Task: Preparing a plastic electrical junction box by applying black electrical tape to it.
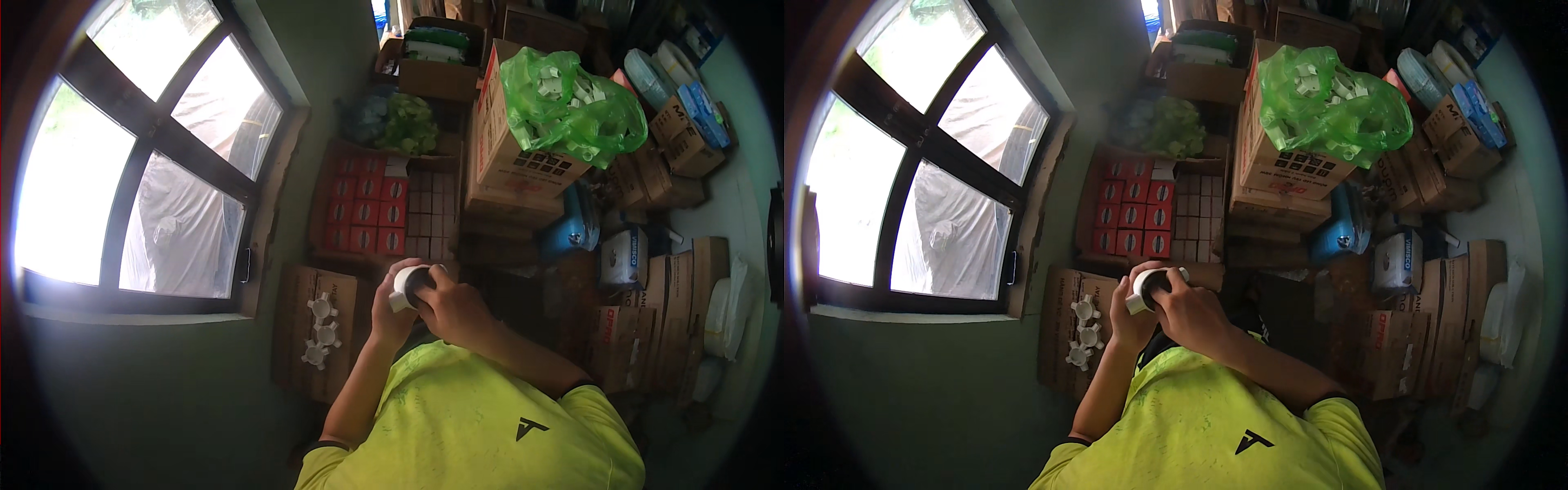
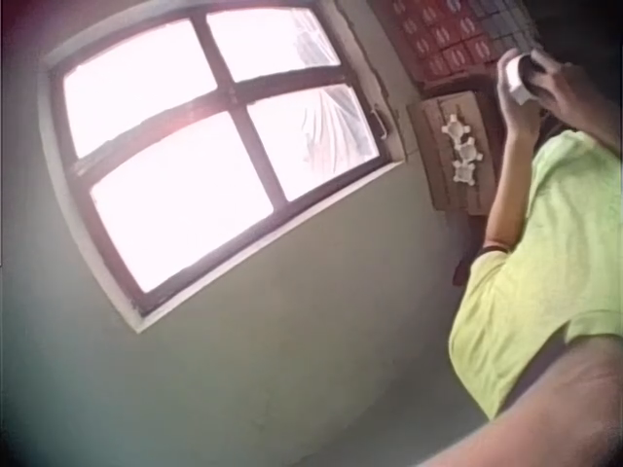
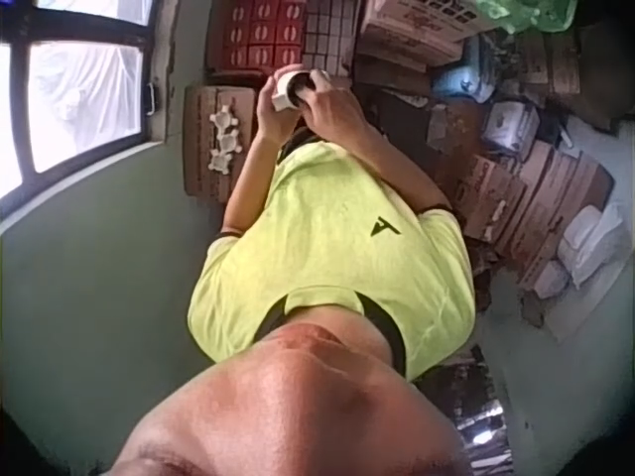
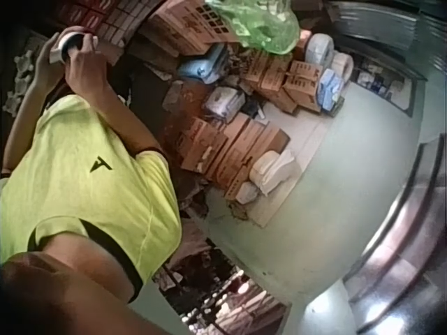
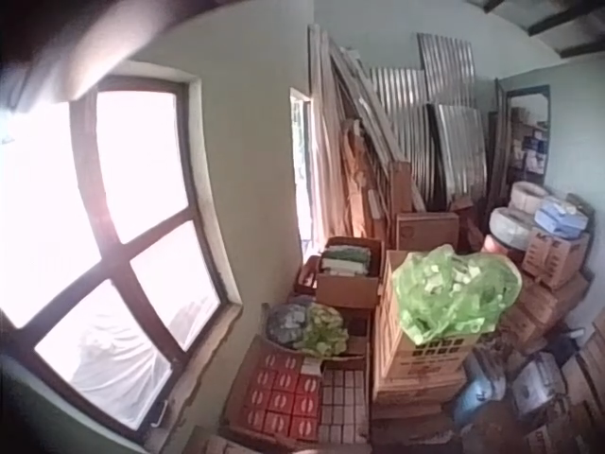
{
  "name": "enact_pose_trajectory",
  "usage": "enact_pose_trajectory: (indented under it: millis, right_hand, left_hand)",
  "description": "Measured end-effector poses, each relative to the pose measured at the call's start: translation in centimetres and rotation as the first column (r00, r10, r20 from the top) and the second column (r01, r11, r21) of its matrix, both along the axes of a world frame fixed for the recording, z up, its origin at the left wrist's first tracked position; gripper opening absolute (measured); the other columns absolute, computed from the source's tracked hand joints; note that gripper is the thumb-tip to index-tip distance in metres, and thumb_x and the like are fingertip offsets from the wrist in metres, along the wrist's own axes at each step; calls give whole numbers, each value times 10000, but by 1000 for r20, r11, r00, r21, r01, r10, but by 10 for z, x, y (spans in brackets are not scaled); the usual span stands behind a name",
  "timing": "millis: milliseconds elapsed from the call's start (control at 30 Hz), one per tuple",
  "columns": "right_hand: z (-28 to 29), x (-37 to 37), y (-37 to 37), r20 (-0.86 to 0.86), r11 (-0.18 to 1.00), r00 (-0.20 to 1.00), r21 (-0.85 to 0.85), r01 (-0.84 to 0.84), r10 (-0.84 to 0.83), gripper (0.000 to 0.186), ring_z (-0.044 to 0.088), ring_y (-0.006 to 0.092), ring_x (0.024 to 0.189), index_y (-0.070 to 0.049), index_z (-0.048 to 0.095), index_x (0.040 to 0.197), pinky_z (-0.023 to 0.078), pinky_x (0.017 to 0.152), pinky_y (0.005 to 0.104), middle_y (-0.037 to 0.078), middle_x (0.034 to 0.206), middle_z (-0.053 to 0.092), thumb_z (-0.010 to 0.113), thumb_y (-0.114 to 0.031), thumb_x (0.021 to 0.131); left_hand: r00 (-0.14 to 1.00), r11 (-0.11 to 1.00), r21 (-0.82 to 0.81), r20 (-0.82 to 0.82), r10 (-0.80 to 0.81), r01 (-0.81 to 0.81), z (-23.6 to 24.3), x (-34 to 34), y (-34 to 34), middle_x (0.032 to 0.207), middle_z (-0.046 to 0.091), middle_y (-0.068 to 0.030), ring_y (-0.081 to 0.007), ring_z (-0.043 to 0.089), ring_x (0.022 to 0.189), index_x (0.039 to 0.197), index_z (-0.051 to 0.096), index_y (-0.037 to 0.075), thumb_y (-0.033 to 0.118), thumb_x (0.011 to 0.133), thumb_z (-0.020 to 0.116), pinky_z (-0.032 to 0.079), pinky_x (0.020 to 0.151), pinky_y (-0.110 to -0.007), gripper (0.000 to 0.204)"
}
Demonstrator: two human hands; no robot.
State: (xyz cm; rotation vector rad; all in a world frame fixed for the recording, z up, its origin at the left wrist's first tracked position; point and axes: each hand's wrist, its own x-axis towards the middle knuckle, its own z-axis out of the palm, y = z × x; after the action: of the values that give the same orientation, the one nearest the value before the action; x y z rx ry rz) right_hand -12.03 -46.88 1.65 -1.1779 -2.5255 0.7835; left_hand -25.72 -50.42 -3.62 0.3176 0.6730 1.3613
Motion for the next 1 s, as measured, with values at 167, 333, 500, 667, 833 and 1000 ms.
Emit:
enact_pose_trajectory:
  millis: [167,333,500,667,833,1000]
  right_hand:
    - [3,9,-2,-81,997,994,-15,-78,77,263,668,359,757,-24,634,1046,567,676,448,209,1081,559,608,-196,849]
    - [-5,8,2,-358,901,933,-396,-179,27,347,655,299,928,15,609,1086,512,827,375,199,1004,633,652,-241,856]
    - [-28,12,16,-488,735,850,-647,-202,-196,401,599,140,1007,-2,613,1122,463,895,309,91,1055,660,737,-185,788]
    - [-37,6,10,-552,677,657,-731,-84,-515,372,572,99,898,-20,620,1086,457,846,256,14,962,626,745,-151,761]
    - [-22,9,10,-679,834,608,-549,-49,-411,203,565,92,756,7,626,1009,469,695,257,19,817,616,654,-119,851]
    - [-14,9,-1,-437,994,899,-110,-10,-39,269,662,255,747,-11,607,1062,527,698,351,141,872,653,649,-170,849]
  left_hand:
    - [997,992,119,-58,53,-46,-2,3,9,1163,556,-111,-239,526,1114,1257,468,58,454,950,314,414,976,-364,525]
    - [999,997,70,-6,41,-40,8,-6,10,1201,514,-120,-244,511,1115,1273,448,56,407,847,398,402,978,-367,555]
    - [993,997,57,-102,64,-59,-8,4,3,1223,487,-128,-236,496,1128,1286,414,56,317,773,469,396,975,-338,578]
    - [996,997,-41,51,73,-71,-6,-5,16,1146,527,-125,-234,531,1068,1303,408,60,224,858,474,429,934,-357,479]
    - [992,992,-25,-11,124,-125,-30,-14,16,1134,527,-113,-212,544,1028,1277,404,57,131,875,519,454,888,-351,426]
    - [905,922,6,-188,381,-387,-14,-1,20,1050,525,-84,-176,552,952,1255,361,64,89,874,590,464,847,-315,445]
